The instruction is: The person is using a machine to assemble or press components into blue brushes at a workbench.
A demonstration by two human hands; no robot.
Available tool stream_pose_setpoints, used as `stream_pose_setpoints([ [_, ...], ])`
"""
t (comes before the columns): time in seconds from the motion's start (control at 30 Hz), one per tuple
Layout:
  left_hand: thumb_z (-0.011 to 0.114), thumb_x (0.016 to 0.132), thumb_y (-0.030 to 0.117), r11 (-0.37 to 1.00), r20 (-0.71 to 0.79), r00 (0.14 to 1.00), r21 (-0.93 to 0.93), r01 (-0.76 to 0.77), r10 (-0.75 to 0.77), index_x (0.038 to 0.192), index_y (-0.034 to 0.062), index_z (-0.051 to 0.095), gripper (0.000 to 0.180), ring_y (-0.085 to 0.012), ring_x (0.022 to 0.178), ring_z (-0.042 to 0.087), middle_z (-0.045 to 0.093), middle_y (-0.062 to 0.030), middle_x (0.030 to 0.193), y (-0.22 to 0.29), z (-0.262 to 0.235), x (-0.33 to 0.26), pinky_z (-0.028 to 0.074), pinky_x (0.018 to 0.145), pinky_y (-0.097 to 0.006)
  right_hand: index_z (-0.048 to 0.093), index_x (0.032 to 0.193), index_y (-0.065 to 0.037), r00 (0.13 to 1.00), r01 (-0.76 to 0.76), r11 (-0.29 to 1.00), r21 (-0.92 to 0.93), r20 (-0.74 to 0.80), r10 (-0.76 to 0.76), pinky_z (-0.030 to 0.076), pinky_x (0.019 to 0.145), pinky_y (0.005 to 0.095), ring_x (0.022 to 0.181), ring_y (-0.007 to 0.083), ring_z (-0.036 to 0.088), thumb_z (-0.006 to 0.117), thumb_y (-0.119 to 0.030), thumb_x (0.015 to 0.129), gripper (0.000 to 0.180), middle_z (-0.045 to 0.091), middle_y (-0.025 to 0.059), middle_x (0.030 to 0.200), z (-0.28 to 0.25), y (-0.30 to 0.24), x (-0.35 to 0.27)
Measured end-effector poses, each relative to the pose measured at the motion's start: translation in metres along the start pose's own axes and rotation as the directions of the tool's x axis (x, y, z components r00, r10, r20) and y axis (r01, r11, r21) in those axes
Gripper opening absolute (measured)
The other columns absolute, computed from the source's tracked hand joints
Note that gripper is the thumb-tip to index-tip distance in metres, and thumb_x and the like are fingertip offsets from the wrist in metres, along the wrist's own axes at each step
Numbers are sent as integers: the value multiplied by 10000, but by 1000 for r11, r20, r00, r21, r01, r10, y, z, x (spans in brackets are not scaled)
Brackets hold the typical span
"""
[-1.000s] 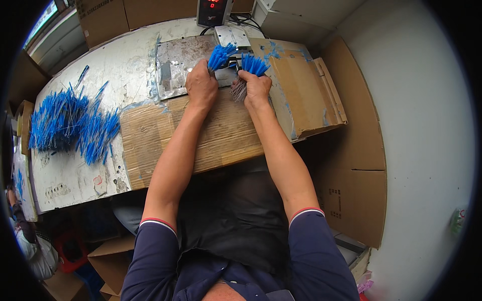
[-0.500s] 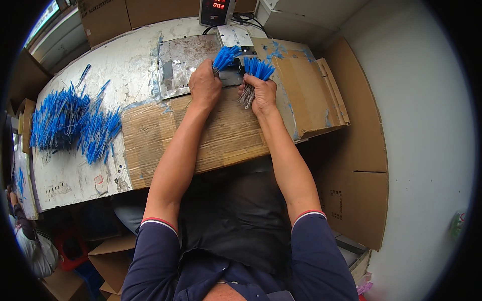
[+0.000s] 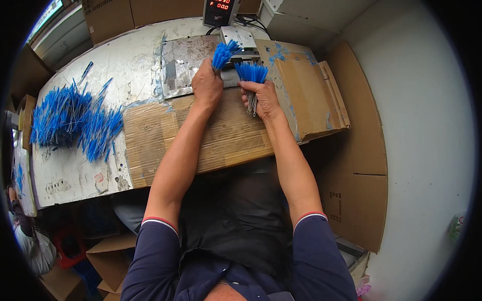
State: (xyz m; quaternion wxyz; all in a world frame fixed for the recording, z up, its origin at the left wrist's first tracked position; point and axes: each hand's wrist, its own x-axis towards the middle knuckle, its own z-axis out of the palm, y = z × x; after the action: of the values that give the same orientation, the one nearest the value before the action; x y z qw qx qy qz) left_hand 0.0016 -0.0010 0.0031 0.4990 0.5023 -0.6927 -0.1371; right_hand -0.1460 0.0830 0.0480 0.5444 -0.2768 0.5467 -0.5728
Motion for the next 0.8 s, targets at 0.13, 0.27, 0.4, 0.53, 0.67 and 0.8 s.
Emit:
stream_pose_setpoints([
  [0.13, 651, 952, 137, 775, 227, 960, -572, 270, -166, 1072, 44, 656, 152, -371, 817, 695, 723, -172, 928, 7, -2, 2, 522, 724, -440, 688, 918, 11, 997, -4, 996, -89, 70, 10, 482, 406, 253, 511, 148, 625, 766, -50, 833, 130, 655, 67, 696, 4, -1, 1],
  [0.27, 657, 960, 124, 740, 215, 963, -619, 263, -162, 1118, 47, 681, 178, -349, 840, 700, 718, -180, 932, 5, -3, 1, 522, 755, -403, 675, 910, 1, 999, 17, 999, -51, 46, -15, 487, 406, 250, 505, 149, 622, 765, -34, 832, 124, 659, 66, 705, 10, 3, -2],
  [0.4, 657, 958, 119, 784, 178, 974, -582, 217, -137, 1130, 41, 673, 189, -364, 873, 695, 714, -191, 957, 4, 0, 1, 523, 771, -403, 671, 920, 6, 998, 66, 998, -25, -14, -66, 510, 432, 257, 534, 151, 637, 764, -33, 831, 134, 666, 69, 721, 10, 11, -3],
  [0.53, 659, 951, 112, 789, 202, 972, -574, 219, -123, 1139, 53, 672, 198, -388, 896, 684, 706, -202, 976, 5, -1, 1, 520, 780, -415, 674, 935, 16, 991, 125, 992, -6, -46, -125, 521, 452, 263, 571, 150, 649, 755, -31, 827, 142, 667, 69, 732, 11, 14, -5],
  [0.67, 661, 948, 113, 783, 186, 976, -589, 202, -112, 1136, 57, 674, 197, -397, 900, 679, 700, -210, 982, 6, 0, 1, 520, 779, -421, 675, 941, 19, 989, 137, 990, -38, -44, -138, 517, 456, 262, 573, 147, 645, 749, -36, 827, 147, 664, 66, 738, 14, 13, -6],
  [0.8, 668, 948, 119, 788, 192, 975, -582, 203, -109, 1130, 55, 672, 193, -375, 871, 692, 706, -201, 955, 3, 2, 1, 523, 760, -413, 669, 934, 8, 993, 122, 989, -82, 0, -122, 506, 460, 259, 574, 140, 640, 748, -37, 828, 140, 659, 61, 739, 12, 12, -5],
])
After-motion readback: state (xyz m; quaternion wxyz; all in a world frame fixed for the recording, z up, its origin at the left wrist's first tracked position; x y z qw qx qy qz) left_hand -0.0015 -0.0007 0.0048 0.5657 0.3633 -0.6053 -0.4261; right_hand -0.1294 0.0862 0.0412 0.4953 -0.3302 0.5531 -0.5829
